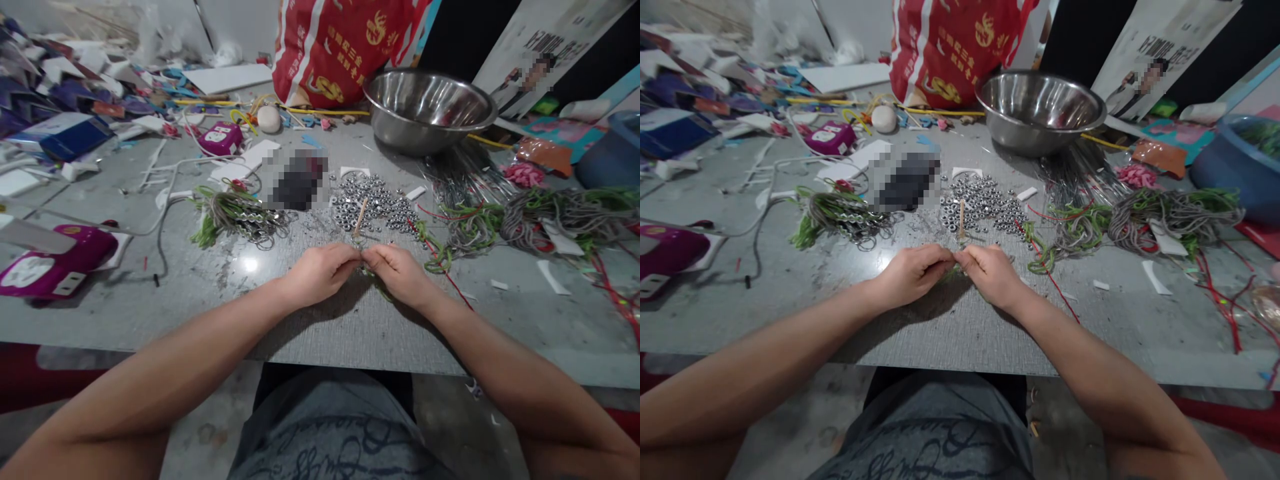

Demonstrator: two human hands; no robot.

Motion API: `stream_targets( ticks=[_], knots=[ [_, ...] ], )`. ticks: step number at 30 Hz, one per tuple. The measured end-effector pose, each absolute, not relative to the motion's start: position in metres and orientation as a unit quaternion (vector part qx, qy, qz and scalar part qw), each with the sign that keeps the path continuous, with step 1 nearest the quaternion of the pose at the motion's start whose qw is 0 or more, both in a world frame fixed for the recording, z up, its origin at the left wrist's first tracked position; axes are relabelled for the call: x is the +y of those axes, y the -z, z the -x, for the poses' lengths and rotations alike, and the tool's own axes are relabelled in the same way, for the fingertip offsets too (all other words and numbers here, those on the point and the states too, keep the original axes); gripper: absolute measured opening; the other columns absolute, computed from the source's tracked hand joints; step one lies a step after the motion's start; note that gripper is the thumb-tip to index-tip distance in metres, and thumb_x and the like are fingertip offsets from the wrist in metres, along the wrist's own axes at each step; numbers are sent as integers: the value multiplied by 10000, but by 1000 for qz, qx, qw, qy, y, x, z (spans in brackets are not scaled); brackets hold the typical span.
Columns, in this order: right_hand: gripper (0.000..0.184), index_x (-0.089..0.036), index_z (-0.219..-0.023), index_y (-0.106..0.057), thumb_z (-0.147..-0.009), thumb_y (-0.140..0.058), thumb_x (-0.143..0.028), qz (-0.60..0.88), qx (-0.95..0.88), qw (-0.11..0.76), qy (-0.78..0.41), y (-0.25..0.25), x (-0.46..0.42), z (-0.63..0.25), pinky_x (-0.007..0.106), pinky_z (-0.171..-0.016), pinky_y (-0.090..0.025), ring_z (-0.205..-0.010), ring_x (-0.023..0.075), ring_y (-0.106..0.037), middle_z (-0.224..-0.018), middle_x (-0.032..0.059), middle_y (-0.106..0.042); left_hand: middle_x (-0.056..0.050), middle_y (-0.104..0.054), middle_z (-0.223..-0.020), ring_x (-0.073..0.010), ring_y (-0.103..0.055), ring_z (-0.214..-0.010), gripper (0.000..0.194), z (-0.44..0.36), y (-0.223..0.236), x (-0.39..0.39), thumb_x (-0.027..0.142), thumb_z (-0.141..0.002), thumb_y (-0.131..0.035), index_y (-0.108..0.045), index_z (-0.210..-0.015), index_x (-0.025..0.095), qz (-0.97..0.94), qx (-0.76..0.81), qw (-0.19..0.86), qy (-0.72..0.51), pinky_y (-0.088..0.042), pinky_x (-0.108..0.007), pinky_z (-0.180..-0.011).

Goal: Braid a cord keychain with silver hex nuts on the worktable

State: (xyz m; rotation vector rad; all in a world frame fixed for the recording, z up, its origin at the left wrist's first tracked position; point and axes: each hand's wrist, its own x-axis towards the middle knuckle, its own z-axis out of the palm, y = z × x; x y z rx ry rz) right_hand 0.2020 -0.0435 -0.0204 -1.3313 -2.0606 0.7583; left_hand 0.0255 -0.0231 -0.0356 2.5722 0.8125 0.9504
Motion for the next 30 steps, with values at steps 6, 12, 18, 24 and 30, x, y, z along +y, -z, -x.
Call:
stream_targets(
  ticks=[6,12,18,24,30],
  knots=[
    [538,-204,-634,-483,-835,-294,-666,499,-749,296,-319,24,-43,-205,287,-592,-324,-558,126,-443,-559,-12,-474,7,-636,-660,-72,-579,-589,211,-25,37,-22,214,-888,-436,-622,-811,151,-886,294,141,-330,-419,-166,-535],
    [699,-191,-627,-557,-796,-162,-741,536,-696,288,-382,29,-42,-207,275,-535,-324,-505,124,-450,-512,0,-476,7,-641,-662,-64,-580,-581,231,-26,35,-24,174,-879,-409,-621,-790,153,-884,298,132,-334,-418,-159,-531],
    [596,-212,-517,-364,-805,-242,-719,518,-735,275,-341,26,-42,-200,270,-517,-258,-484,106,-365,-481,-34,-363,-3,-654,-667,-70,-576,-553,242,-28,38,-24,195,-893,-408,-621,-790,143,-890,286,113,-338,-414,-164,-509],
    [510,-213,-589,-392,-860,-273,-629,495,-772,275,-290,23,-42,-204,288,-579,-278,-528,117,-388,-531,-29,-421,0,-663,-675,-73,-597,-589,223,-27,37,-23,205,-889,-436,-627,-791,145,-883,285,138,-348,-423,-160,-528],
    [348,-205,-698,-492,-903,-351,-448,467,-789,288,-277,19,-45,-206,308,-647,-318,-623,138,-466,-639,0,-546,6,-668,-684,-64,-595,-596,174,-24,33,-23,173,-858,-478,-630,-777,147,-866,297,192,-353,-419,-148,-527]
  ],
)
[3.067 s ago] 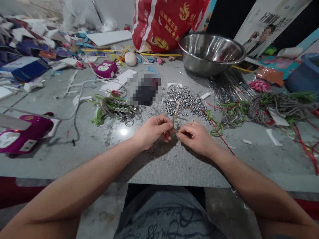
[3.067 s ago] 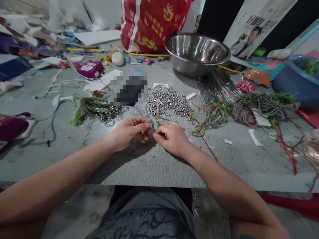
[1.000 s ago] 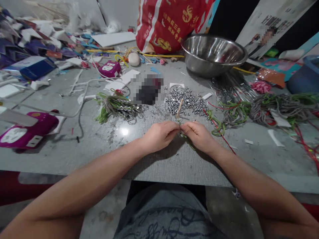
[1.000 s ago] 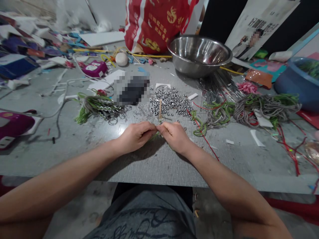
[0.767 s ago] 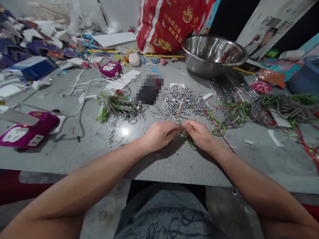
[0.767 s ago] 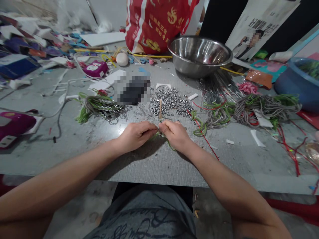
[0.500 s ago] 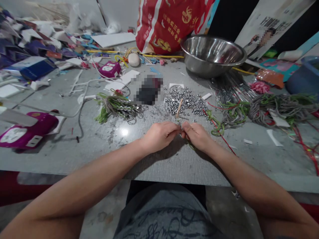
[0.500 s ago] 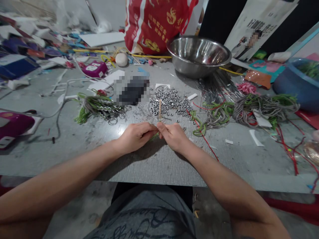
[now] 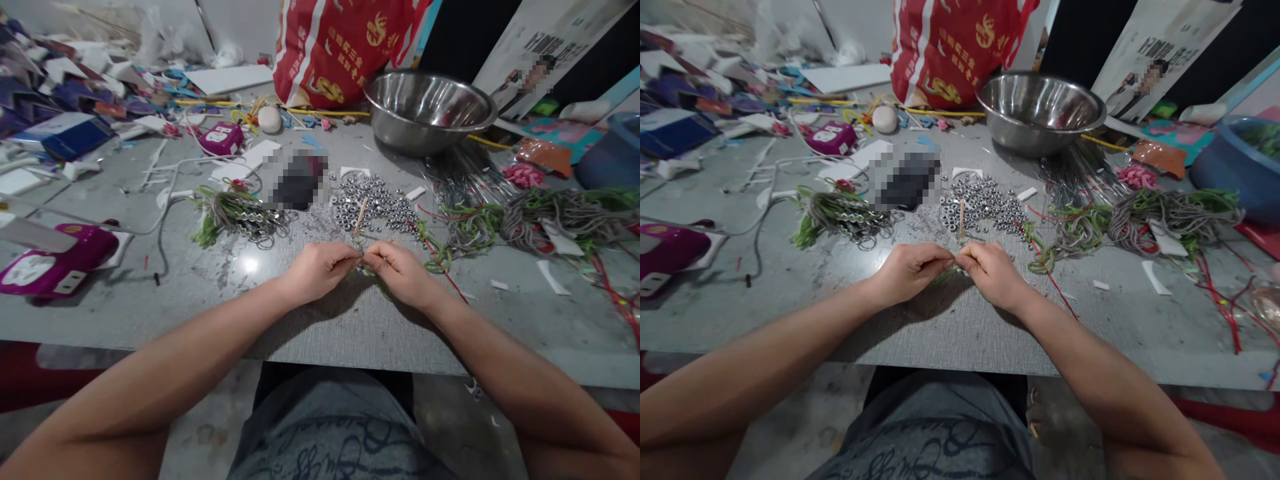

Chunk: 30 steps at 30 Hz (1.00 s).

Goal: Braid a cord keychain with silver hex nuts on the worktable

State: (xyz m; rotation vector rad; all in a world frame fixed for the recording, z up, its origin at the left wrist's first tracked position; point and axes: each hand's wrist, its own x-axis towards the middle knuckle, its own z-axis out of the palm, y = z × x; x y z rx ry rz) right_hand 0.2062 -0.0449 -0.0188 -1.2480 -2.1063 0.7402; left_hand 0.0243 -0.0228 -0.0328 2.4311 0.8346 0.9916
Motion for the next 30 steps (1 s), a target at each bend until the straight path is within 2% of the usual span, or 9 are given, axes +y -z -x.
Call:
stream_targets(
  ticks=[5,11,19,23,30],
  knots=[
    [224,-209,-715,-524,-884,-441,-330,463,-803,278,-252,17,-47,-209,322,-699,-337,-685,151,-511,-699,11,-608,7,-668,-695,-63,-589,-594,175,-24,32,-24,165,-848,-468,-630,-783,152,-868,300,213,-334,-429,-153,-543],
    [222,-202,-738,-570,-870,-494,-364,444,-847,228,-182,17,-43,-216,329,-715,-326,-690,161,-523,-688,11,-620,0,-655,-705,-81,-598,-625,186,-21,32,-23,165,-841,-466,-649,-808,160,-883,302,211,-292,-440,-171,-566],
    [153,-189,-915,-611,-827,-576,-309,392,-905,148,-71,24,-41,-220,340,-739,-350,-840,220,-541,-854,63,-633,-30,-583,-885,-99,-586,-736,161,-10,24,-17,195,-807,-526,-688,-805,198,-913,292,160,-236,-441,-192,-626],
    [105,-182,-878,-614,-832,-559,-259,406,-901,132,-77,28,-41,-218,338,-744,-366,-836,215,-539,-845,65,-626,-20,-580,-901,-95,-575,-732,159,-10,22,-17,175,-793,-530,-685,-785,208,-924,285,149,-207,-419,-187,-604],
    [90,-183,-825,-591,-810,-583,-271,418,-885,170,-112,25,-39,-220,327,-735,-369,-775,187,-540,-789,41,-622,-15,-589,-926,-107,-583,-760,162,-9,24,-16,176,-776,-529,-685,-785,216,-928,288,145,-185,-433,-205,-635]
  ],
)
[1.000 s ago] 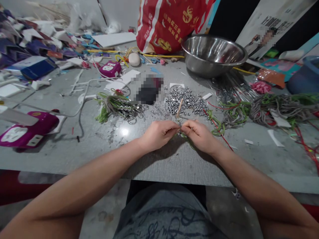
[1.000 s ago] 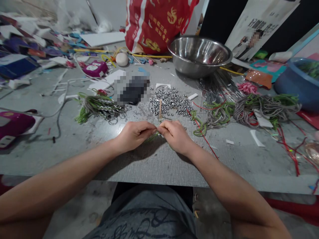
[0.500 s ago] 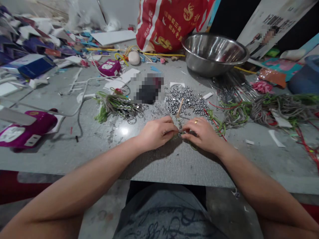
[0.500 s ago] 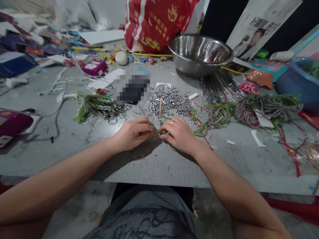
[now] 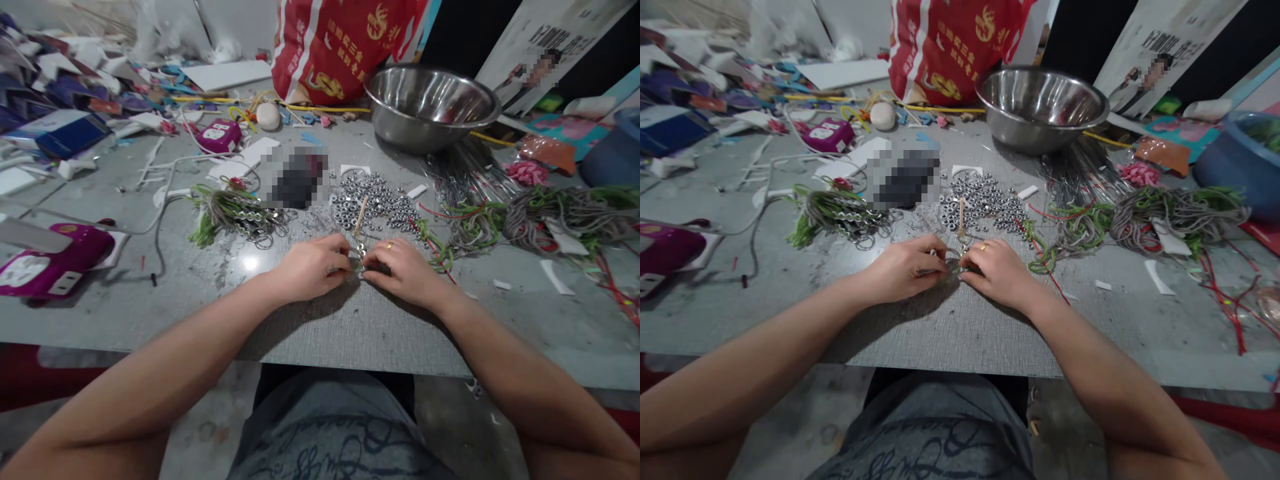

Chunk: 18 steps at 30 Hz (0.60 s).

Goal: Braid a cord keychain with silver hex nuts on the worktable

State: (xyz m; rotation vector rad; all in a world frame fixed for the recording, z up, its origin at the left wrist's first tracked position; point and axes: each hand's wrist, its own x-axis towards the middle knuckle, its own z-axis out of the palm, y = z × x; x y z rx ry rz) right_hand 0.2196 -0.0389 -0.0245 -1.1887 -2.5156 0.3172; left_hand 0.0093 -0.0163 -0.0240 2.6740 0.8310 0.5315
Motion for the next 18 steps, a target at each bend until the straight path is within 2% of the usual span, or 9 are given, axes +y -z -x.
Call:
stream_targets(
  ticks=[18],
  knots=[
    [106,-186,-833,-592,-820,-568,-288,396,-904,117,-107,22,-41,-219,316,-704,-309,-788,191,-547,-781,33,-619,-33,-608,-909,-126,-593,-756,153,-15,28,-20,193,-779,-523,-675,-759,192,-934,300,138,-139,-454,-216,-624]
  ],
)
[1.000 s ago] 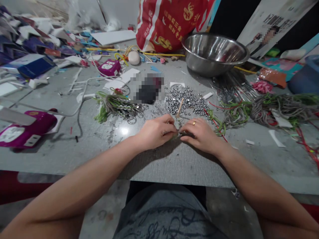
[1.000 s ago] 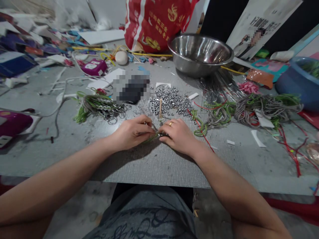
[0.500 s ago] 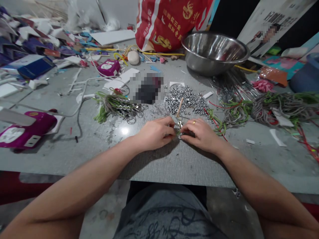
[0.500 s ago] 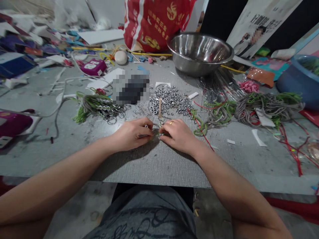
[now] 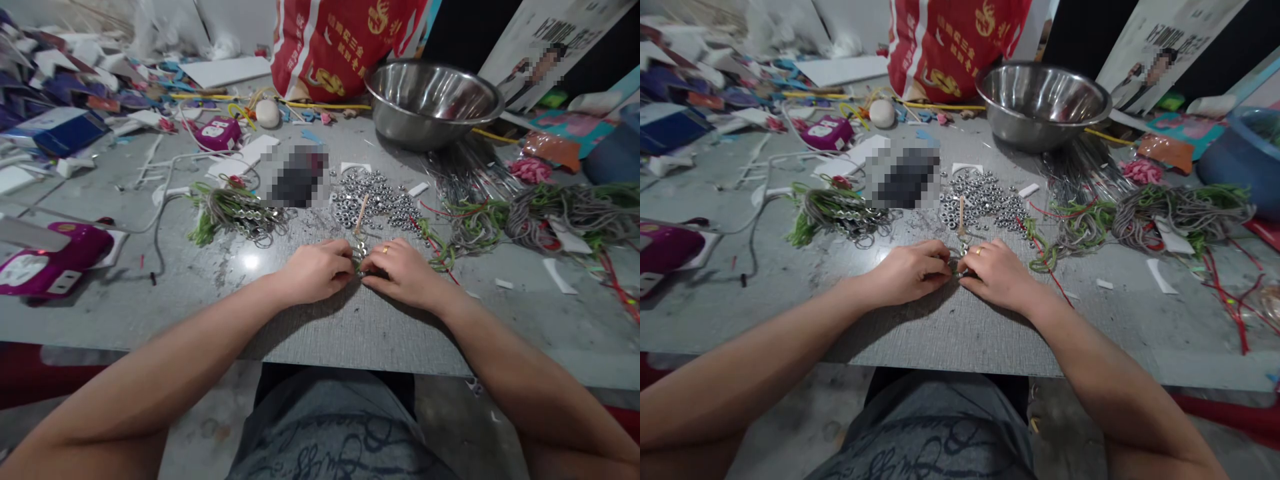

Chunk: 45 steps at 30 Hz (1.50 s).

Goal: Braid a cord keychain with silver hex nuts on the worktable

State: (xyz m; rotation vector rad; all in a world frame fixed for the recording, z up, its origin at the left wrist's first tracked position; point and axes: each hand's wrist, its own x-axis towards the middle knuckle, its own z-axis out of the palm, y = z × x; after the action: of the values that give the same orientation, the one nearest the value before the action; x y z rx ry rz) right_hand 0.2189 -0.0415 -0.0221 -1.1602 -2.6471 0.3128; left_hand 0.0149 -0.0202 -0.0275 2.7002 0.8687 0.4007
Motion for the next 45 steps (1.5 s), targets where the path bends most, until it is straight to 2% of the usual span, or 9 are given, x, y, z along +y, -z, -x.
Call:
stream_targets(
  ticks=[8,13,16,19,26,32,37,41,45],
  knots=[
    [130,-180,-842,-600,-840,-548,-299,394,-905,116,-107,22,-41,-219,322,-717,-321,-811,200,-556,-796,47,-626,-41,-585,-883,-112,-585,-757,163,-14,24,-19,172,-803,-514,-677,-797,171,-901,293,232,-219,-459,-222,-666],
    [420,-173,-886,-600,-877,-389,-536,416,-880,173,-149,20,-41,-219,330,-710,-334,-766,191,-548,-805,66,-636,-21,-574,-824,-100,-571,-738,141,-14,26,-16,207,-816,-544,-681,-792,183,-874,316,242,-278,-458,-223,-672],
    [597,-184,-790,-593,-891,-180,-603,449,-842,224,-197,21,-41,-216,320,-679,-333,-680,164,-531,-712,48,-617,-15,-575,-809,-92,-564,-724,134,-16,29,-17,209,-820,-549,-677,-793,184,-863,310,241,-318,-464,-214,-672],
    [671,-193,-650,-543,-871,-92,-638,467,-809,250,-254,22,-42,-211,304,-641,-330,-598,143,-509,-604,24,-569,-19,-576,-824,-88,-562,-726,121,-19,30,-20,194,-818,-556,-675,-796,181,-864,293,232,-338,-463,-202,-663],
    [558,-211,-549,-396,-875,-218,-629,497,-791,249,-257,18,-45,-204,293,-584,-299,-519,123,-421,-507,-10,-456,-31,-581,-815,-91,-560,-709,136,-22,31,-21,191,-832,-548,-673,-789,161,-864,279,205,-367,-444,-196,-623],
    [388,-201,-680,-512,-919,-328,-446,477,-798,279,-241,14,-47,-207,304,-629,-331,-615,140,-473,-631,13,-563,-22,-593,-773,-117,-522,-702,120,-21,28,-20,198,-822,-569,-681,-782,181,-868,284,125,-389,-420,-245,-649],
    [191,-196,-736,-575,-877,-468,-269,468,-798,294,-241,12,-48,-209,313,-675,-354,-667,141,-523,-702,9,-627,-16,-588,-751,-118,-490,-689,117,-20,27,-20,174,-813,-572,-680,-770,185,-873,283,103,-384,-402,-247,-649],
    [141,-205,-734,-615,-845,-532,-231,466,-804,295,-223,12,-48,-211,330,-711,-358,-674,142,-550,-713,-1,-664,-21,-601,-753,-131,-482,-704,118,-20,28,-20,171,-807,-568,-680,-772,184,-878,287,92,-370,-401,-252,-658],
    [145,-204,-714,-626,-834,-550,-231,472,-801,297,-218,12,-48,-211,339,-712,-360,-673,148,-557,-699,0,-669,-46,-645,-864,-158,-509,-790,147,-20,28,-20,270,-826,-573,-678,-879,183,-882,300,70,-357,-400,-293,-727]
  ],
)
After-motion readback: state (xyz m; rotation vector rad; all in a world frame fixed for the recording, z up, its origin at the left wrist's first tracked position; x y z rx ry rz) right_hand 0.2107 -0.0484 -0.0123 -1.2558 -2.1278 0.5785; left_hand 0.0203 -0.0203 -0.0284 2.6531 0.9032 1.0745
